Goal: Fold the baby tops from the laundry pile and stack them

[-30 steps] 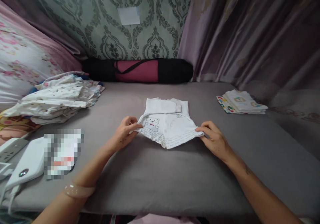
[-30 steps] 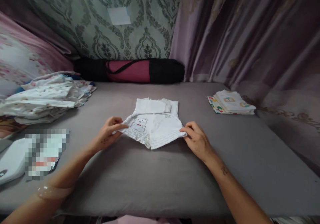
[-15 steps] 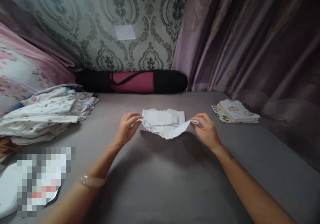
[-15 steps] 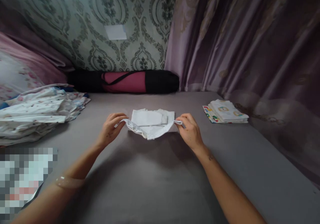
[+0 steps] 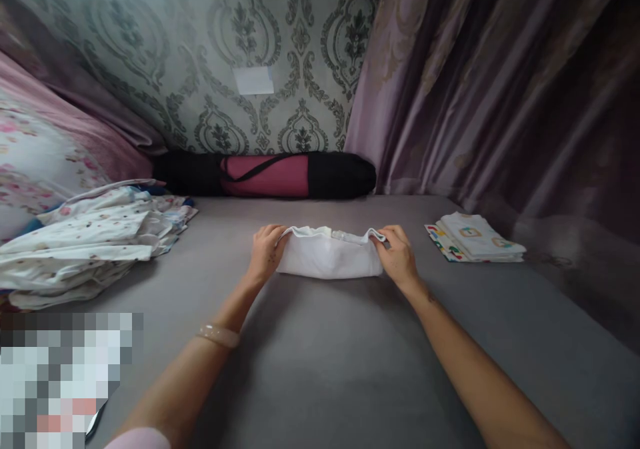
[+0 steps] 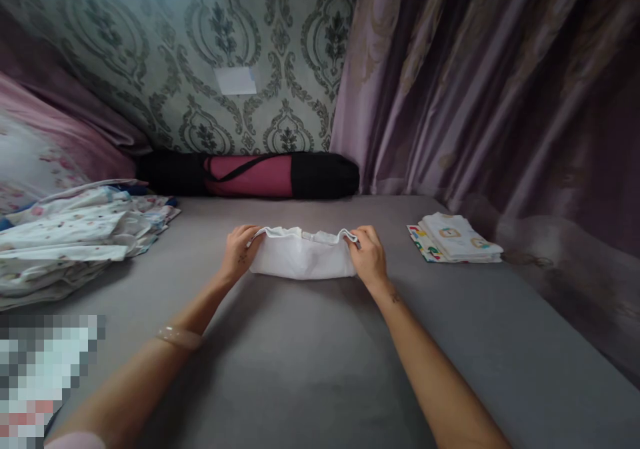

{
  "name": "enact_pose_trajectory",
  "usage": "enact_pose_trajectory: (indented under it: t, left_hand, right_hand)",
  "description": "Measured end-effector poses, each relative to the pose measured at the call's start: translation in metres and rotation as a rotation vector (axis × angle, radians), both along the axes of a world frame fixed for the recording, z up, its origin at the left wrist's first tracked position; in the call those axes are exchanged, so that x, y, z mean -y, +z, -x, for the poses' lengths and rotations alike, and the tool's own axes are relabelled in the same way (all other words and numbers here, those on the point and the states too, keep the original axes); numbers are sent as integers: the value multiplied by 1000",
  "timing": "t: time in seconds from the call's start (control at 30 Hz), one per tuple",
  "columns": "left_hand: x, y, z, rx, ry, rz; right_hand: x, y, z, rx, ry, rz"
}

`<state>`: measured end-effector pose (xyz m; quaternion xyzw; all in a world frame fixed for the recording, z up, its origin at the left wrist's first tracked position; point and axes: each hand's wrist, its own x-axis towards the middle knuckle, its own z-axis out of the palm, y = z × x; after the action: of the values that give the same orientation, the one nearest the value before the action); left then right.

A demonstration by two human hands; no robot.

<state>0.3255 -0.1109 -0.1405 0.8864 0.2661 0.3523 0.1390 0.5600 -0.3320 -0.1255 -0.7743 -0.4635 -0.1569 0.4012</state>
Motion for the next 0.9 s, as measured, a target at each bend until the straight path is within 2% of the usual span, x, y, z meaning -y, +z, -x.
enact_pose_trajectory:
  t: [0.13, 0.27, 0.37, 0.53, 0.67, 0.8, 0.9]
  left_hand:
    - [-17, -16, -16, -96, 40, 75]
    - [-30, -36, -29, -155, 94, 274]
    - [-35, -43, -33, -130, 189, 390]
    - [-39, -35, -35, -144, 289, 510]
    - [-37, -25, -22, -193, 338, 602]
    - [-21, -17, 6, -230, 253, 769]
    - [-6, -10, 26, -256, 153, 881]
  right_hand:
    - [-20, -15, -14, -48, -75, 103]
    - [-36, -33, -28, -168, -172, 322]
    - [-42, -40, -35, -297, -217, 411]
    - [-44, -38, -44, -409, -272, 393]
    - [-34, -33, -45, -512, -299, 390]
    - [-6, -27, -33, -740, -203, 494]
    - [16, -23, -16, -769, -73, 556]
